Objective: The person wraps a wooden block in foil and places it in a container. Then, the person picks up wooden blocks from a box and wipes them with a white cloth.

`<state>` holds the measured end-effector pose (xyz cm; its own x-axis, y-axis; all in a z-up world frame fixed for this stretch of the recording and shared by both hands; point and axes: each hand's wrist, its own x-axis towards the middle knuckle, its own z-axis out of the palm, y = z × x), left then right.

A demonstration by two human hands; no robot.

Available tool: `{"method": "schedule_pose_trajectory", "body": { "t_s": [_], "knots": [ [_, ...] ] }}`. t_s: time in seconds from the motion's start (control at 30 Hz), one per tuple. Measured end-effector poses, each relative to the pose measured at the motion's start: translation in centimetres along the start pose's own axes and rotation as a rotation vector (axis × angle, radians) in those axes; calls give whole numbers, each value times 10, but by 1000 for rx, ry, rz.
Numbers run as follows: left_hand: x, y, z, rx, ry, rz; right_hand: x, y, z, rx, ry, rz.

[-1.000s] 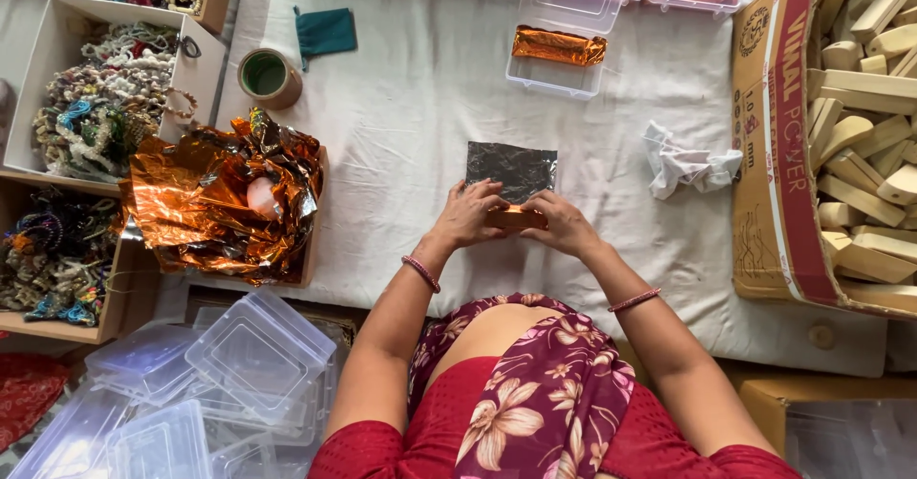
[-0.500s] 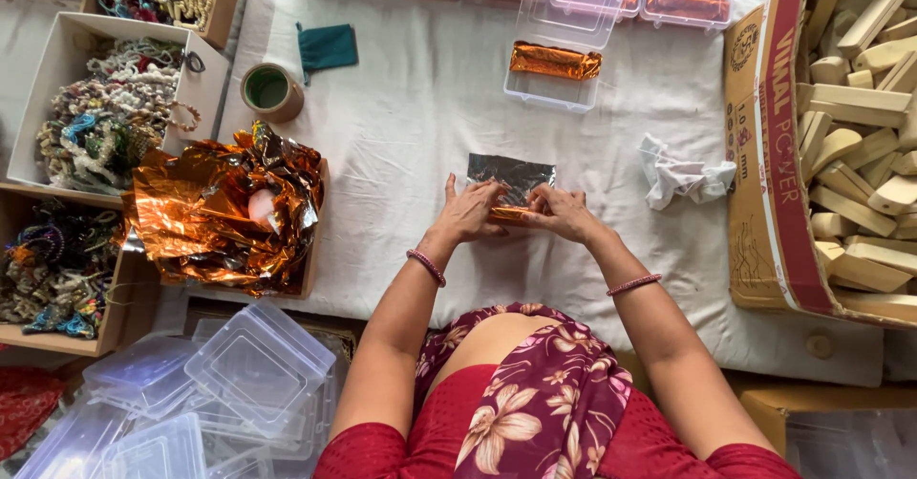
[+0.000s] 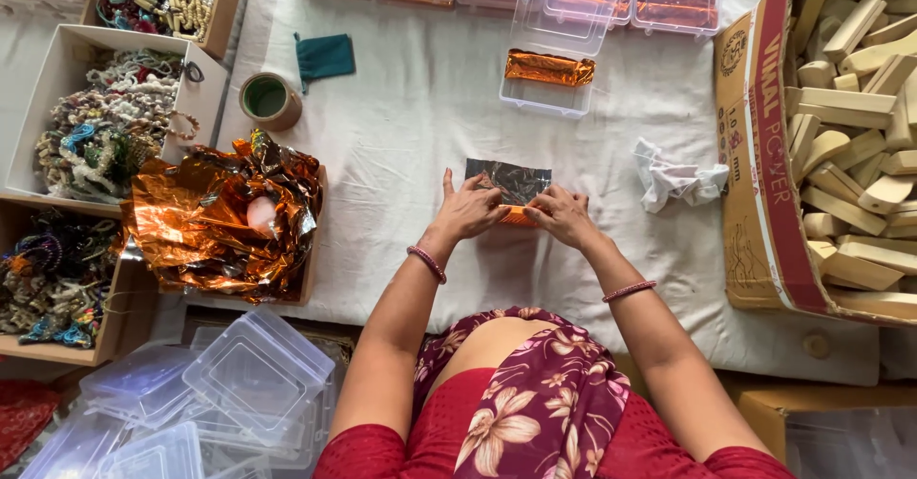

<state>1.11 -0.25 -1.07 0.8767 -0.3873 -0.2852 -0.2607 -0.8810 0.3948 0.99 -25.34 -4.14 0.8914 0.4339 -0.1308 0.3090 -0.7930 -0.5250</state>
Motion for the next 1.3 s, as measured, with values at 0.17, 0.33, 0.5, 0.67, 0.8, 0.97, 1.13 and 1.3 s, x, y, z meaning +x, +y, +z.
{"method": "schedule_pose_trajectory", "body": {
  "t_s": [0.17,0.33,0.5,0.67,0.8,0.97,1.13,1.3],
  "knots": [
    [1,5,-5,32,14,8,4,-3,5,-91,154,-32],
    [5,3,3,120,53,37,-10,-40,-4,-292,363,-161],
    [6,4,8,50,85,32,-22,-68,4,-419,409,-361],
    [11,3,3,123,29,23,-13,-67,10,-457,447,-324],
    [12,-8,17,89,206,133,-6,-64,12,-354,361,-199],
    [0,-16,31,60,546,247,16,-41,10,-175,186,-56],
    [-5,-11,37,97,443,167,35,-30,6,-144,44,-14],
    [-5,-3,26,126,421,102,56,8,16,65,75,40]
  ]
}}
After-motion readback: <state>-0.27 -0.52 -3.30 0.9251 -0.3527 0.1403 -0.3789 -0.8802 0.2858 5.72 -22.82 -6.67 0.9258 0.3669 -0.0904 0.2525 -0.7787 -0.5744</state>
